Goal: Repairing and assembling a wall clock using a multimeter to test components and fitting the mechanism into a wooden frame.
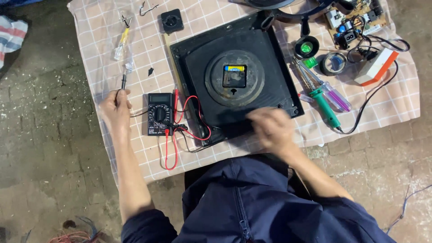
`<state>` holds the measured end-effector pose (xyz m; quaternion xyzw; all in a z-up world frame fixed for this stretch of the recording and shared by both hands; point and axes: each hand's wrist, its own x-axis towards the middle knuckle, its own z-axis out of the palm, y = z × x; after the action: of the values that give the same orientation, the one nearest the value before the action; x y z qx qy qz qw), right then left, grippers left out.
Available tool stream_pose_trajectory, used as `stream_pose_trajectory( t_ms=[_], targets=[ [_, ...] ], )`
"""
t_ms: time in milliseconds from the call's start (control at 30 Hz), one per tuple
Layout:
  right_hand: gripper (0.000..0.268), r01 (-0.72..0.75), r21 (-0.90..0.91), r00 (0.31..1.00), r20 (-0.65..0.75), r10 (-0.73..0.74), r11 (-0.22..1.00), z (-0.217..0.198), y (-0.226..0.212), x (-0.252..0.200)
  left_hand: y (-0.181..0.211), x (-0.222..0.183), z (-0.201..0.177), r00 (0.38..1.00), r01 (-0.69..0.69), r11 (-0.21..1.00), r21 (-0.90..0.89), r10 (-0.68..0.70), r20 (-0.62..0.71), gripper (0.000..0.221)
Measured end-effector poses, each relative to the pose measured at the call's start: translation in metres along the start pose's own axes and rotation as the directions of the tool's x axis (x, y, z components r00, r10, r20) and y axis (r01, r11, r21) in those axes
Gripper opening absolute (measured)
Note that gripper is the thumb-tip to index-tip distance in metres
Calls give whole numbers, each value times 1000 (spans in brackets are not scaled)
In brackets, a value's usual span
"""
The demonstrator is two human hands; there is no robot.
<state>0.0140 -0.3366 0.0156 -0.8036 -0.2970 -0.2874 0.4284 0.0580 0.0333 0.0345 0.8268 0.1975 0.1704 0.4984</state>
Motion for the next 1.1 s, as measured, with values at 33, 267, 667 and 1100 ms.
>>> stream_pose_trajectory(
  t_ms=[33, 267, 667, 1100],
  targets=[
    [17, -69, -13, 997, -36, 68, 998, -11, 13, -13, -22, 10, -4, 998, -53, 982, 183, 55, -4, 15],
    [18, -340, -492, 940, -149, 307, 801, -84, 46, -50, -24, 7, 7, 930, -310, 795, 521, 367, -7, 20],
    [33, -354, -727, 908, -118, 402, 588, -101, 42, -73, -34, -13, 8, 889, -457, 833, 312, 438, 133, 17],
    [17, -272, -683, 962, -197, 188, 678, -83, 34, -46, -4, -26, 3, 762, -525, 738, 424, 629, -153, 31]
  ],
)
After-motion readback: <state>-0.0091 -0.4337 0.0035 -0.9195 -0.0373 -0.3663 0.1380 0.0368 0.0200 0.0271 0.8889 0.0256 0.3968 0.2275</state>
